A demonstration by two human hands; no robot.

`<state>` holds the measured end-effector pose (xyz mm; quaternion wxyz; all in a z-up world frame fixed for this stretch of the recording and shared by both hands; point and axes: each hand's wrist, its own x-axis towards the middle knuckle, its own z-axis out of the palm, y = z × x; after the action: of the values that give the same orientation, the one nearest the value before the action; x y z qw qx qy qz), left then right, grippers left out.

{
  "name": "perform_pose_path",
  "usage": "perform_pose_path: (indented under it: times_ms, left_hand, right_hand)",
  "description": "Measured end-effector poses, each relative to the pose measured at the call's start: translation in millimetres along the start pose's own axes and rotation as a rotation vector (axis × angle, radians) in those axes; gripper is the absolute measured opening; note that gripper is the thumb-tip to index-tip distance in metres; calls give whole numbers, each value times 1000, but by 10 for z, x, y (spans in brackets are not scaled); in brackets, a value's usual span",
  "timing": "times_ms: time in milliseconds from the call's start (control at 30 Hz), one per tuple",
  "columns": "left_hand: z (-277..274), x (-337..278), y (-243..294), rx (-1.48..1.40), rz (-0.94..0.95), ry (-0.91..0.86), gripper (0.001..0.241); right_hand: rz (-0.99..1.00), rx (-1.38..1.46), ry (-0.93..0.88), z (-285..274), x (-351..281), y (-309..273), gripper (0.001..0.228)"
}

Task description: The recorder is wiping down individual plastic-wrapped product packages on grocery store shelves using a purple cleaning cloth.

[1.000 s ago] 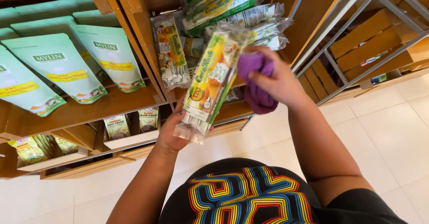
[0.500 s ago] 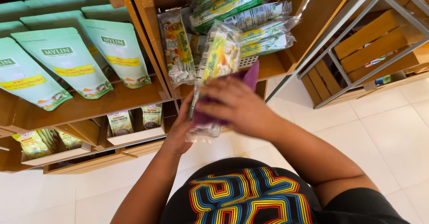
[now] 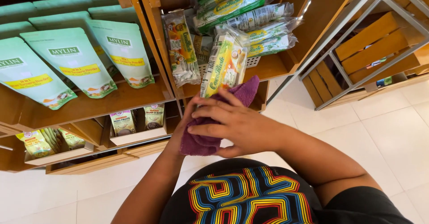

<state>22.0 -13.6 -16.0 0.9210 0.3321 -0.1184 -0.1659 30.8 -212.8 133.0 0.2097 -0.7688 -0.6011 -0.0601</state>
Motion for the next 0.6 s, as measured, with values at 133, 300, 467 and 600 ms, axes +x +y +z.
perform_pose_path:
  times_ms: [133, 300, 467, 600]
  left_hand:
    - [1, -21, 39, -34, -57, 28, 75]
    - [-222, -62, -189, 60, 19, -68, 79]
    - [-156, 43, -206, 283, 16, 108, 72]
    - [-8, -41, -105, 89, 13, -61, 86]
  right_hand:
    - [57, -159, 29, -199, -51, 25, 72]
    - [244, -119, 258, 40, -146, 251, 63]
    - [-2, -108, 213, 98, -103, 38, 44]
    - [30, -210, 336, -41, -153, 301, 41]
